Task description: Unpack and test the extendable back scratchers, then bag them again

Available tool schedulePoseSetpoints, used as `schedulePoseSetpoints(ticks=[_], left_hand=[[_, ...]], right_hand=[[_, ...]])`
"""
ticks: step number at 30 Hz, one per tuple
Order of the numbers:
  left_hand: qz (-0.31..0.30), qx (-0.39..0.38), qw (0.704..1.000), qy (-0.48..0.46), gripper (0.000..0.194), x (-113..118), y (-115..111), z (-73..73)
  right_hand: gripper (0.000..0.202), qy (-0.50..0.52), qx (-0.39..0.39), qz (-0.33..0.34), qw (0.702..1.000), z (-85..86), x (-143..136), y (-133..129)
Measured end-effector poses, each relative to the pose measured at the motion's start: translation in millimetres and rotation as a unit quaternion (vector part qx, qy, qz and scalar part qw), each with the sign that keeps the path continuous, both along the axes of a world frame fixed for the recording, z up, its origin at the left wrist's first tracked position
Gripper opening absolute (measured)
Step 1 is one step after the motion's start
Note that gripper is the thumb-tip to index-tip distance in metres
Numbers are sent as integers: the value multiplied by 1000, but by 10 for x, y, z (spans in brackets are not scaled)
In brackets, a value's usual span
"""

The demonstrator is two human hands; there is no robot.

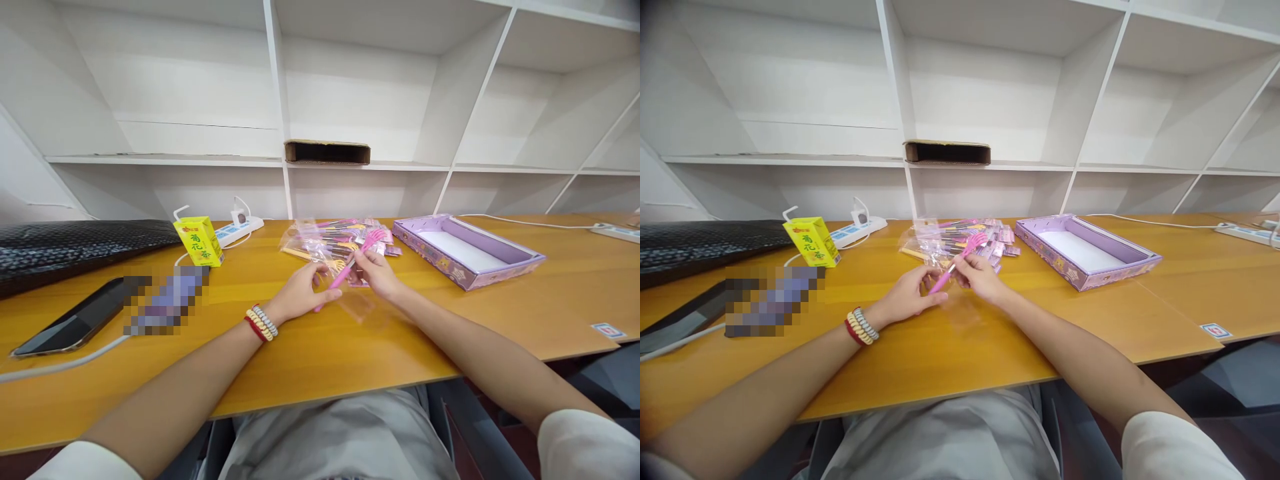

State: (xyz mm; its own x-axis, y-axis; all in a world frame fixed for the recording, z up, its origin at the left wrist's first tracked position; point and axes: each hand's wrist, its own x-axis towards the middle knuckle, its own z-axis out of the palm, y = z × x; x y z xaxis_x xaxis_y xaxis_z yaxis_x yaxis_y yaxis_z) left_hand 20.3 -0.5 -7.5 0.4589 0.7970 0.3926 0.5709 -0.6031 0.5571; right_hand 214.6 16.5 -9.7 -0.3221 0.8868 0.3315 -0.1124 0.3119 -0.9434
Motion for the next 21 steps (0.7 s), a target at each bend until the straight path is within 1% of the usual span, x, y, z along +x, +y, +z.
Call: schedulePoseSetpoints(ticks=[1,3,5,7,10,12,14,16,18,21], left_hand=[[11,-8,1000,-15,51,-23,25,-2],[39,-16,998,-52,54,-66,87,-17],[67,-13,993,-100,46,-100,155,-37],[91,-10,982,-164,37,-124,219,-55],[90,-45,956,-274,29,-143,285,-63],[75,-86,935,-336,28,-146,304,-55],[68,-112,918,-374,29,-146,308,-41],[71,-111,909,-396,29,-143,307,-24],[81,-92,903,-411,29,-142,307,-7],[97,-62,895,-430,29,-145,310,13]], right_hand=[[40,38,-14,-14,999,20,12,17],[39,102,-34,-40,993,61,52,50],[40,140,-54,-57,987,97,111,82],[40,139,-80,-53,986,125,182,110],[40,71,-95,-27,993,150,277,139],[42,5,-87,-16,996,160,308,139],[45,-56,-77,-11,995,170,308,121],[46,-111,-63,-1,992,176,290,91],[41,-157,-43,14,987,173,271,64],[35,-190,-24,36,981,145,263,60]])
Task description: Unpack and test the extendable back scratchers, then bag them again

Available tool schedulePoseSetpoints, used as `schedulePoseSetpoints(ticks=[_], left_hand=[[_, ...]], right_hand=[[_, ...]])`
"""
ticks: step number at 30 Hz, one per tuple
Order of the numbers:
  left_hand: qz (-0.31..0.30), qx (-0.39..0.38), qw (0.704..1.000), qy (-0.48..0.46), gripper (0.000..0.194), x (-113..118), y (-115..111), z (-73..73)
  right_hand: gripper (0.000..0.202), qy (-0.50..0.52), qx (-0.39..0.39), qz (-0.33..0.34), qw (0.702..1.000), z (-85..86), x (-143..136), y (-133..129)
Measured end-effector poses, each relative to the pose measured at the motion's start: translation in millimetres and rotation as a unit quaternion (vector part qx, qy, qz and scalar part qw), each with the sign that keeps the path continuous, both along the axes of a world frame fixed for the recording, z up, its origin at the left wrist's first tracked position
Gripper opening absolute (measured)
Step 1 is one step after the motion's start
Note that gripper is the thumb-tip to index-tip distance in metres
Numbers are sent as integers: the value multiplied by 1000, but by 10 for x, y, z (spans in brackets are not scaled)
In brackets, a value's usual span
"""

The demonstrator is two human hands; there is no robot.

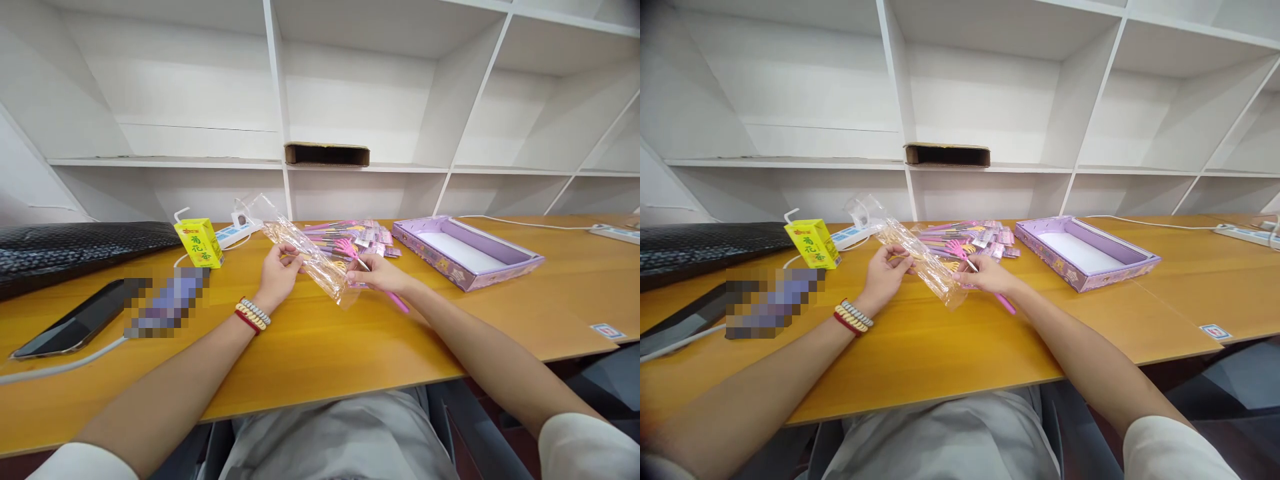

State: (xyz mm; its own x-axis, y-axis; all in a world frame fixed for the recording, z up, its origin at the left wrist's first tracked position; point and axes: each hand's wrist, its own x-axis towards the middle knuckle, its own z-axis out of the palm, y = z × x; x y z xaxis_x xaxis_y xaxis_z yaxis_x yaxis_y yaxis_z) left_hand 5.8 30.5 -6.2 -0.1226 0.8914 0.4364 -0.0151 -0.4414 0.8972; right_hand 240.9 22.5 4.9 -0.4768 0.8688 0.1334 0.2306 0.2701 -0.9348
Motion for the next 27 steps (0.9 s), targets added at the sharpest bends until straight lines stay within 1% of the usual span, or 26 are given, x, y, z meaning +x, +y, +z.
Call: schedulePoseSetpoints(ticks=[2,5,7,9,11,12,14,15,17,19,21,23,25,27], left_hand=[[10,7,1000,-2,28,-4,0,10],[4,15,1000,-5,29,-6,-8,24],[-13,22,999,-25,39,0,-19,41],[-43,12,997,-66,56,19,-37,64],[-80,-27,988,-127,69,54,-63,86],[-99,-53,981,-159,70,76,-79,94],[-141,-99,963,-205,64,126,-115,95],[-167,-119,956,-210,58,151,-133,87],[-222,-160,945,-180,44,195,-166,55],[-254,-200,938,-124,31,224,-186,11],[-251,-224,938,-80,22,230,-187,-27],[-223,-223,947,-64,18,209,-166,-48],[-187,-212,957,-67,16,166,-128,-51],[-155,-202,964,-77,15,115,-84,-44]], right_hand=[[36,-5,-2,7,1000,-30,7,26],[33,-14,-3,12,1000,-67,17,72],[30,-13,-8,11,1000,-77,11,84],[30,5,-20,-3,1000,-77,-9,78],[32,37,-29,-32,998,-79,-44,62],[33,52,-30,-46,997,-82,-66,54],[35,74,-29,-69,994,-97,-114,43],[36,81,-28,-76,993,-109,-139,40],[38,90,-21,-79,993,-135,-183,36],[38,84,-8,-73,994,-156,-214,29],[36,63,11,-66,996,-160,-223,11],[34,27,37,-62,997,-141,-208,-17],[30,-19,89,-57,994,-107,-175,-50],[28,-79,162,-41,983,-72,-139,-78]])
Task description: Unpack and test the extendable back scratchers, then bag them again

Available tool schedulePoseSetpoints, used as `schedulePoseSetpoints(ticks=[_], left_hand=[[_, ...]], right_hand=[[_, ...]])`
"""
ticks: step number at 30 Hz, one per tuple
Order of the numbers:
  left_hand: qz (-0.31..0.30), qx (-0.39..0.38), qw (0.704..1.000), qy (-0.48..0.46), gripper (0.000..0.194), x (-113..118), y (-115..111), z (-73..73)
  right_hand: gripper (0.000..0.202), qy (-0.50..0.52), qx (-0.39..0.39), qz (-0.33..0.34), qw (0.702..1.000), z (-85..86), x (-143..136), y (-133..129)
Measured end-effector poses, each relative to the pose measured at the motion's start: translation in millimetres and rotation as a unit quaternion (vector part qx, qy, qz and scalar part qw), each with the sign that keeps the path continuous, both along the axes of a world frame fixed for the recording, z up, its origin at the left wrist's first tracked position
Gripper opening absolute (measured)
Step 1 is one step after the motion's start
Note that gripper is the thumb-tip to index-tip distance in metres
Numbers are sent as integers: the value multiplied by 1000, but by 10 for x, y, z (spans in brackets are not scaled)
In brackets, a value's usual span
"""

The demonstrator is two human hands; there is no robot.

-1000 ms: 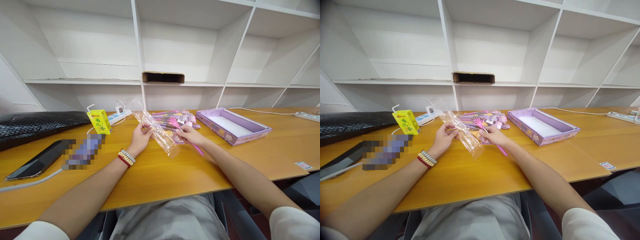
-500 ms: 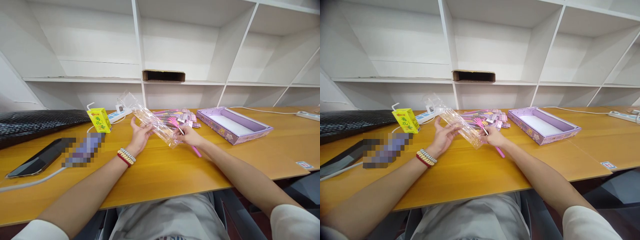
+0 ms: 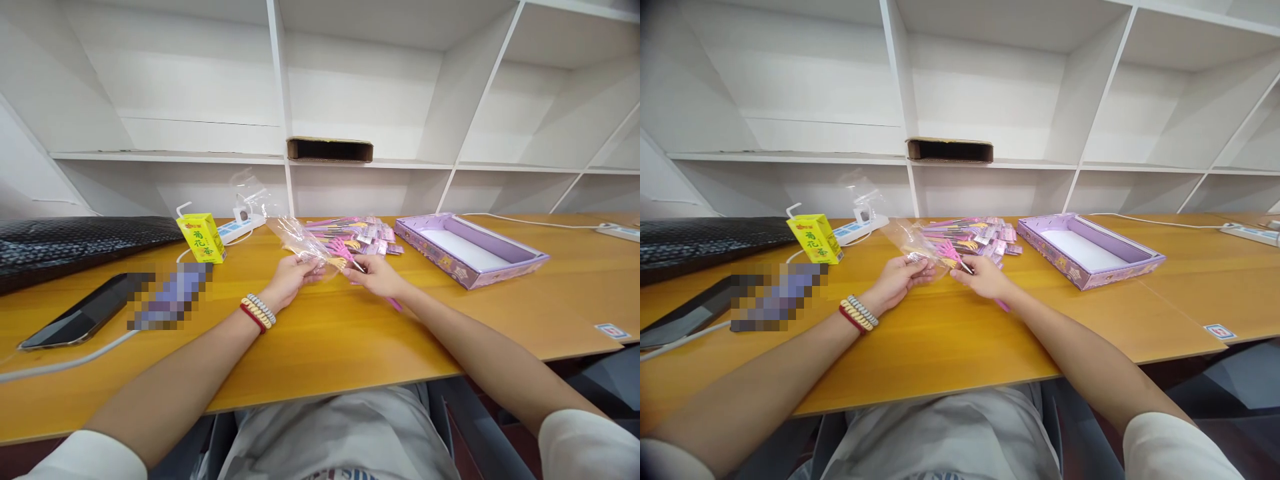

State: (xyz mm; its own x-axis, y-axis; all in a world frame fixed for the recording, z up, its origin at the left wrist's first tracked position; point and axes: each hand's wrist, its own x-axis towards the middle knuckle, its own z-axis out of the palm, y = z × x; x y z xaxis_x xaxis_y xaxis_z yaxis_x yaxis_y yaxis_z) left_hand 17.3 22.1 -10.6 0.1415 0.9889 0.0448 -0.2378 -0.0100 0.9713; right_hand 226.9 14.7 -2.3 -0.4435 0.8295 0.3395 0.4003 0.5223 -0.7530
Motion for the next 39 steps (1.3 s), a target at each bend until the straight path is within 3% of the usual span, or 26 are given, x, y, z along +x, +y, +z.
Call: schedulePoseSetpoints(ticks=[4,10,17,29,34,39], left_hand=[[25,9,1000,-12,16,-65,63,5],[36,16,999,-37,17,-59,72,1],[18,17,999,-46,18,-67,68,10],[-74,-5,997,-38,22,-19,-60,69],[-39,21,997,-55,23,-10,-37,58],[2,27,997,-67,19,-28,-6,64]], right_hand=[[26,-101,97,21,990,30,42,-24],[27,-144,142,41,979,7,63,-3],[32,-154,156,42,975,19,77,-4],[34,-151,151,37,976,3,76,5],[33,-154,142,7,978,-6,72,17],[34,-166,152,18,974,-10,69,26]])
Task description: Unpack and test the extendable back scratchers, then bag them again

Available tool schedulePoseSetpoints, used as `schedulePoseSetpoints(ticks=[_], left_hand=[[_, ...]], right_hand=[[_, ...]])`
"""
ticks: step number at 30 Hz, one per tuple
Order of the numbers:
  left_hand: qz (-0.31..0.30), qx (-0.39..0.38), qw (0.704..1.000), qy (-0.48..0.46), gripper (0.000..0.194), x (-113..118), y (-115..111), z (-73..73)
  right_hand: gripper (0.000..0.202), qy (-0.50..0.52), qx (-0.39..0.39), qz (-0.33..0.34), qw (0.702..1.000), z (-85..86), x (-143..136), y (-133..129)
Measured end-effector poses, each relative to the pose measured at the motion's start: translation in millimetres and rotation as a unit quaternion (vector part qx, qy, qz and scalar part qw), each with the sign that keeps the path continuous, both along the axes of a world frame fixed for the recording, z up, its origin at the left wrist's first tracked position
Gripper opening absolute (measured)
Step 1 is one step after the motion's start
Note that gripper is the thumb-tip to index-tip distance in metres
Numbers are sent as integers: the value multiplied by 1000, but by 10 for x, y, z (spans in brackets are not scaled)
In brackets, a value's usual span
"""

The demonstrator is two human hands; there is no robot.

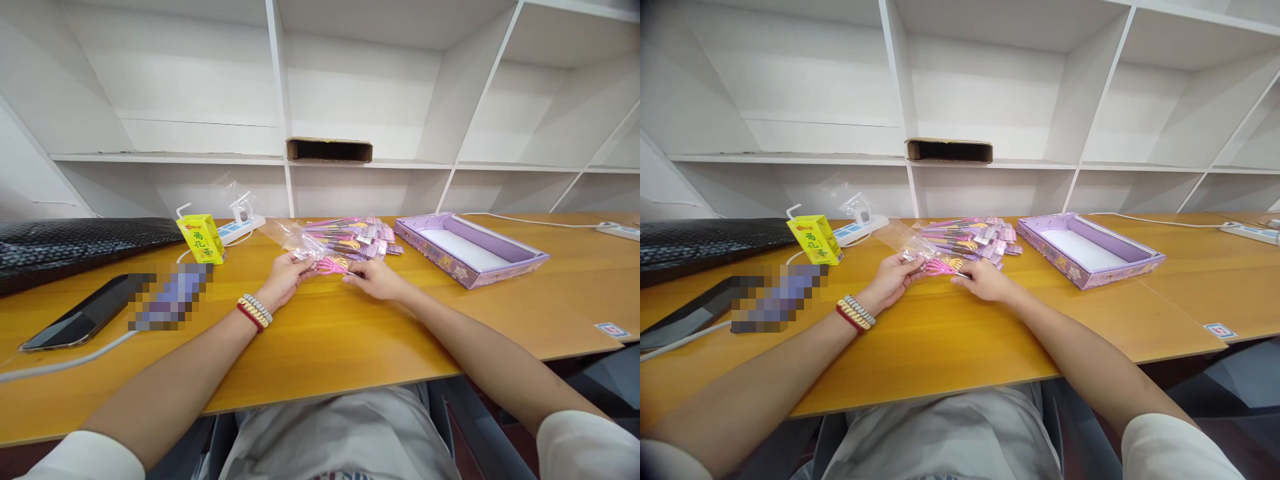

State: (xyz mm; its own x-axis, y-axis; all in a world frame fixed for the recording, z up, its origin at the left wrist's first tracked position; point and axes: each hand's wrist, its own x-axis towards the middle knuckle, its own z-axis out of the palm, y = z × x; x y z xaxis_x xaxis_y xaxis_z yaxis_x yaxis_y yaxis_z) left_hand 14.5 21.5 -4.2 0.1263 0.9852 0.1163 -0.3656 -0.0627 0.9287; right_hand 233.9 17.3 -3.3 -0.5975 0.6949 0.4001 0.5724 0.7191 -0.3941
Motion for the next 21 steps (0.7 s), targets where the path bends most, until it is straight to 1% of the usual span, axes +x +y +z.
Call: schedulePoseSetpoints(ticks=[3,6,12,16,21], left_hand=[[-17,-10,1000,13,20,7,-18,2],[-20,-12,1000,17,21,18,-40,9],[2,-1,1000,-7,10,-8,-26,42],[17,-9,1000,-21,8,-24,-7,51],[-10,-21,1000,-14,7,-7,-30,31]], right_hand=[[33,-2,1,2,1000,-11,-3,8],[34,6,0,-10,1000,-19,-6,17],[37,15,-1,-27,1000,-7,4,25],[38,15,-19,-52,998,2,26,30],[38,17,-17,-55,998,-8,25,32]])
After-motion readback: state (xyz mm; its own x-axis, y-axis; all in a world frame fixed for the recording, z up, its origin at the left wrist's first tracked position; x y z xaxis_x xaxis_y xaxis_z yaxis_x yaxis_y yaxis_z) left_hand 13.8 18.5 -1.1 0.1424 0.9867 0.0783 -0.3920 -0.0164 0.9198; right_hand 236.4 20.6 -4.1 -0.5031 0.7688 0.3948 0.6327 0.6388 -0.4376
